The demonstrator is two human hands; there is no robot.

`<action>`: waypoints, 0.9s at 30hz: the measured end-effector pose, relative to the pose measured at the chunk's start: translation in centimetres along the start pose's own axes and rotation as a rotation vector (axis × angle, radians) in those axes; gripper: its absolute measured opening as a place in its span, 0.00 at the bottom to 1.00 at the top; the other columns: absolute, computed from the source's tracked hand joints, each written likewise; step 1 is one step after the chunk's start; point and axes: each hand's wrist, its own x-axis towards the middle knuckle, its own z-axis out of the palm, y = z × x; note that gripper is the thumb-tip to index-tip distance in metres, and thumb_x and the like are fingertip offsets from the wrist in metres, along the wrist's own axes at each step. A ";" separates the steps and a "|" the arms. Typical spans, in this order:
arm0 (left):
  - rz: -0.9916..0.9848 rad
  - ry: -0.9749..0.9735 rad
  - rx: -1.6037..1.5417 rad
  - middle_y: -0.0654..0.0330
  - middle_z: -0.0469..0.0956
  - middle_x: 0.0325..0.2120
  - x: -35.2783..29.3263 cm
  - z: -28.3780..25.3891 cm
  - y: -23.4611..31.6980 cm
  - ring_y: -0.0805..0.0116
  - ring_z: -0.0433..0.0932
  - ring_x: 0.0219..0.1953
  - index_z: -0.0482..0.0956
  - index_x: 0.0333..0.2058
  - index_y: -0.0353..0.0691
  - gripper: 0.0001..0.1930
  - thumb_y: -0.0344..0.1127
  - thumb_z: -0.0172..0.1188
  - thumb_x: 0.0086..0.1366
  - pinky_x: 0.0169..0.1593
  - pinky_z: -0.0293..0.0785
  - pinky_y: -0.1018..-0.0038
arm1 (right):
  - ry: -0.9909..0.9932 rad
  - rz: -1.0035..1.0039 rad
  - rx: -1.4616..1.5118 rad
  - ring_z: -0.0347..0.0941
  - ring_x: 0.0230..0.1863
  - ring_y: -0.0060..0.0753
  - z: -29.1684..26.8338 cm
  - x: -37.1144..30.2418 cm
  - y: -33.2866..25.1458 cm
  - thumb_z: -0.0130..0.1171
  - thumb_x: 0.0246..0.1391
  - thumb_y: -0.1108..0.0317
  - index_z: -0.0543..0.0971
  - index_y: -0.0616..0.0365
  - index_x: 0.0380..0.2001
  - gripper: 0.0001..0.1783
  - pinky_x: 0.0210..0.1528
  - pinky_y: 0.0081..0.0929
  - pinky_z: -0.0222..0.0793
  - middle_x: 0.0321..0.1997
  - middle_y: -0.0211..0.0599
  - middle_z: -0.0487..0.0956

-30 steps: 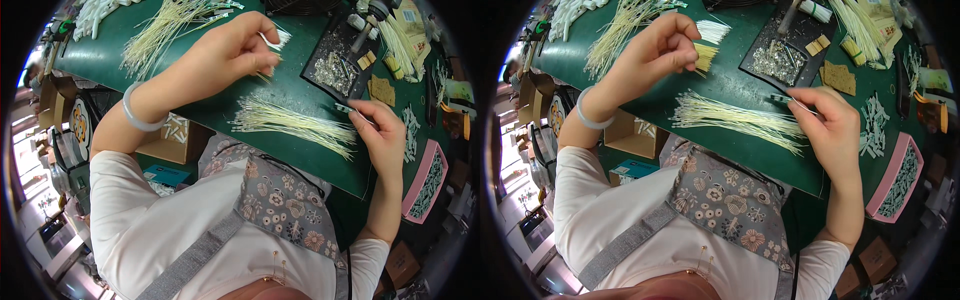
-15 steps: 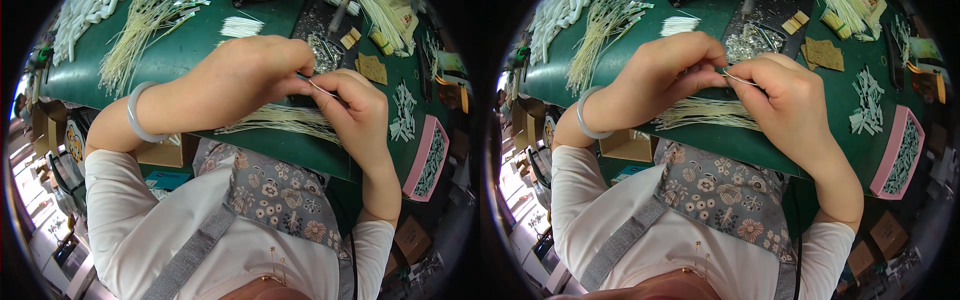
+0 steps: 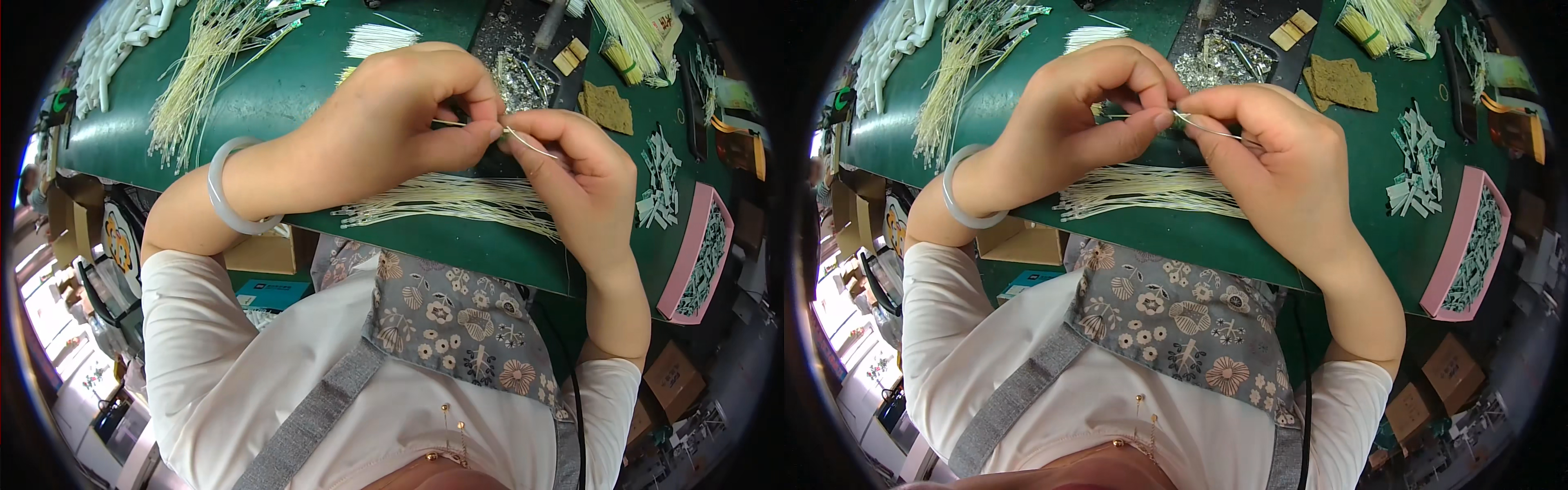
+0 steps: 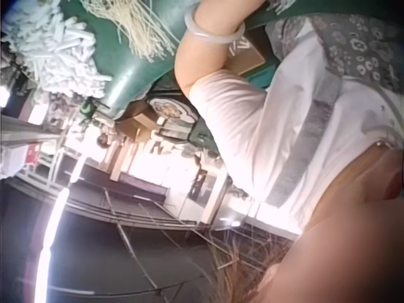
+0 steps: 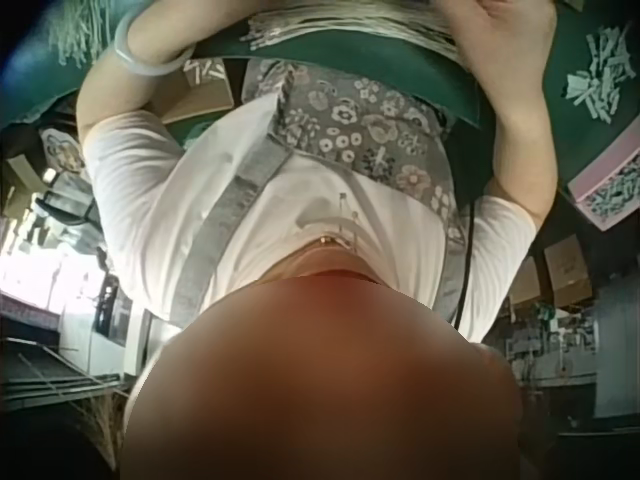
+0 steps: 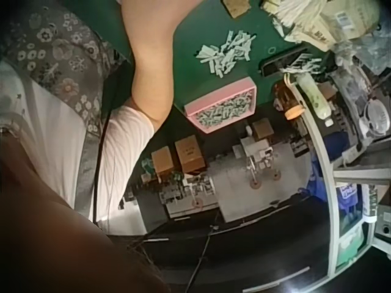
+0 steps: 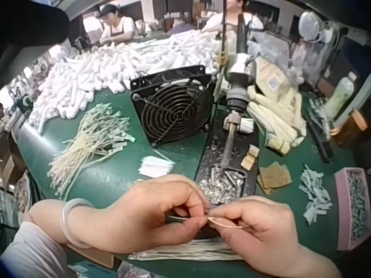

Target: The recorder is threading thin wires into small green plastic connectors at an assembly station.

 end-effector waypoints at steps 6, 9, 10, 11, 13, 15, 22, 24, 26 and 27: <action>-0.134 -0.004 -0.146 0.61 0.74 0.30 -0.1 0.1 0.1 0.82 0.69 0.30 0.70 0.26 0.34 0.05 0.20 0.57 0.54 0.34 0.68 0.85 | 0.026 0.224 0.273 0.67 0.24 0.08 0.5 0.1 -0.4 0.58 0.49 0.77 0.79 0.64 0.34 0.07 0.25 0.07 0.62 0.27 0.26 0.78; -0.101 0.021 -0.084 0.61 0.74 0.29 0.1 0.4 -0.1 0.82 0.69 0.29 0.70 0.25 0.34 0.05 0.20 0.57 0.52 0.32 0.68 0.85 | 0.039 0.243 0.337 0.68 0.26 0.08 0.6 0.1 -0.3 0.58 0.49 0.77 0.79 0.65 0.34 0.07 0.26 0.06 0.62 0.28 0.27 0.78; -0.091 0.039 -0.046 0.62 0.74 0.28 0.2 0.4 -0.1 0.82 0.69 0.28 0.70 0.25 0.34 0.05 0.19 0.56 0.51 0.31 0.69 0.85 | 0.046 0.235 0.347 0.68 0.26 0.08 0.6 0.1 -0.2 0.57 0.50 0.77 0.79 0.65 0.34 0.07 0.26 0.06 0.63 0.28 0.27 0.78; -0.091 0.040 -0.044 0.62 0.74 0.28 0.2 0.5 -0.1 0.82 0.69 0.28 0.70 0.25 0.34 0.05 0.19 0.56 0.51 0.31 0.69 0.85 | 0.045 0.233 0.348 0.68 0.26 0.08 0.7 0.1 -0.2 0.57 0.50 0.77 0.79 0.65 0.34 0.07 0.26 0.06 0.63 0.28 0.27 0.78; -0.063 0.070 -0.025 0.61 0.74 0.27 0.2 0.6 -0.2 0.82 0.70 0.27 0.70 0.23 0.34 0.06 0.19 0.57 0.49 0.30 0.69 0.85 | 0.071 0.246 0.394 0.68 0.26 0.08 0.9 0.2 -0.3 0.58 0.49 0.77 0.79 0.66 0.34 0.07 0.26 0.06 0.63 0.28 0.27 0.78; -0.052 0.072 0.020 0.61 0.74 0.27 0.4 0.6 -0.1 0.82 0.70 0.26 0.69 0.22 0.34 0.06 0.19 0.58 0.49 0.29 0.69 0.85 | 0.057 0.262 0.363 0.68 0.26 0.09 0.7 0.2 -0.3 0.58 0.49 0.77 0.78 0.66 0.34 0.08 0.27 0.06 0.63 0.27 0.27 0.78; -0.089 0.036 0.050 0.63 0.74 0.24 0.8 0.4 0.4 0.84 0.69 0.24 0.69 0.21 0.34 0.06 0.20 0.59 0.47 0.26 0.67 0.87 | 0.025 0.302 0.364 0.68 0.27 0.09 0.6 0.5 -0.3 0.58 0.49 0.75 0.78 0.66 0.32 0.06 0.27 0.07 0.63 0.27 0.28 0.78; -0.181 0.014 -0.012 0.65 0.74 0.23 1.1 0.4 0.6 0.85 0.68 0.24 0.70 0.21 0.34 0.06 0.20 0.59 0.47 0.26 0.66 0.88 | 0.026 0.305 0.355 0.69 0.27 0.10 0.6 0.6 -0.1 0.58 0.50 0.75 0.77 0.66 0.32 0.06 0.29 0.07 0.63 0.27 0.28 0.78; -0.275 -0.006 -0.071 0.66 0.74 0.23 1.4 0.4 0.6 0.87 0.68 0.24 0.70 0.21 0.35 0.06 0.21 0.58 0.47 0.25 0.65 0.88 | 0.025 0.306 0.348 0.69 0.28 0.10 0.6 0.7 0.1 0.57 0.50 0.74 0.77 0.66 0.32 0.06 0.30 0.08 0.64 0.28 0.29 0.78; -0.299 -0.009 -0.092 0.66 0.74 0.24 1.5 0.3 0.5 0.87 0.68 0.24 0.70 0.21 0.34 0.05 0.21 0.58 0.47 0.26 0.65 0.89 | 0.019 0.330 0.416 0.68 0.29 0.10 0.6 0.8 0.2 0.57 0.51 0.74 0.77 0.65 0.33 0.07 0.31 0.08 0.63 0.28 0.28 0.77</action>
